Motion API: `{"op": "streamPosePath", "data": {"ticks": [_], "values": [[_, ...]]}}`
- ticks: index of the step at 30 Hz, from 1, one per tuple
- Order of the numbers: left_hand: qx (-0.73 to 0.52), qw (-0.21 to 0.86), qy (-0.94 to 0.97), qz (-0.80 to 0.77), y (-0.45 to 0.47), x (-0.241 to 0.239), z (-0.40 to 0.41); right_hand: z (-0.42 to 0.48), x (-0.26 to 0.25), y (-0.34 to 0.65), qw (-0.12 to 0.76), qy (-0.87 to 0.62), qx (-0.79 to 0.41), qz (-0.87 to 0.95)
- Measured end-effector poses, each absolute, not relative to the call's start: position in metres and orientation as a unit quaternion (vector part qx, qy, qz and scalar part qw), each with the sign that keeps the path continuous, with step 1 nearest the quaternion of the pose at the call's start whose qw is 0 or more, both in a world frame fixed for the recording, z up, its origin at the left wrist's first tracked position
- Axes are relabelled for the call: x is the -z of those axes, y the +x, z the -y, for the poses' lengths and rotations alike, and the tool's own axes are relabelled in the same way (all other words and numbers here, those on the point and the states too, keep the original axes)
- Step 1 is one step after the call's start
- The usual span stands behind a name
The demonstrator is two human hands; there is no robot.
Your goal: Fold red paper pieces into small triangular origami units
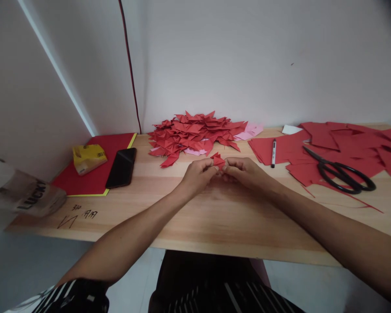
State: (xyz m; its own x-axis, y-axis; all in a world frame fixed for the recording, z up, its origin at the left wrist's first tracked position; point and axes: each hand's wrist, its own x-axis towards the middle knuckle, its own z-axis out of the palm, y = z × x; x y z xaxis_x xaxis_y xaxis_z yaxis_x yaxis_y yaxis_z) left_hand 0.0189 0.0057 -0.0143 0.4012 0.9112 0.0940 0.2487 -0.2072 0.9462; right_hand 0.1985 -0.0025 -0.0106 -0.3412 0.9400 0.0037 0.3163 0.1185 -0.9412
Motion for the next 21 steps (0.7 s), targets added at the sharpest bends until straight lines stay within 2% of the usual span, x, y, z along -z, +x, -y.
{"op": "streamPosePath", "data": {"ticks": [5, 13, 21], "values": [[-0.349, 0.418, 0.719, -0.432, 0.0185, 0.0111, -0.0039, 0.0063, 0.0056, 0.1954, 0.338, -0.471, -0.445, 0.683], [-0.337, 0.442, 0.727, -0.403, 0.0179, 0.0085, -0.0031, 0.0071, 0.0078, 0.1947, 0.338, -0.46, -0.465, 0.676], [-0.341, 0.417, 0.731, -0.419, 0.0175, 0.0123, -0.005, 0.0055, 0.0058, 0.1945, 0.36, -0.486, -0.482, 0.634]]}}
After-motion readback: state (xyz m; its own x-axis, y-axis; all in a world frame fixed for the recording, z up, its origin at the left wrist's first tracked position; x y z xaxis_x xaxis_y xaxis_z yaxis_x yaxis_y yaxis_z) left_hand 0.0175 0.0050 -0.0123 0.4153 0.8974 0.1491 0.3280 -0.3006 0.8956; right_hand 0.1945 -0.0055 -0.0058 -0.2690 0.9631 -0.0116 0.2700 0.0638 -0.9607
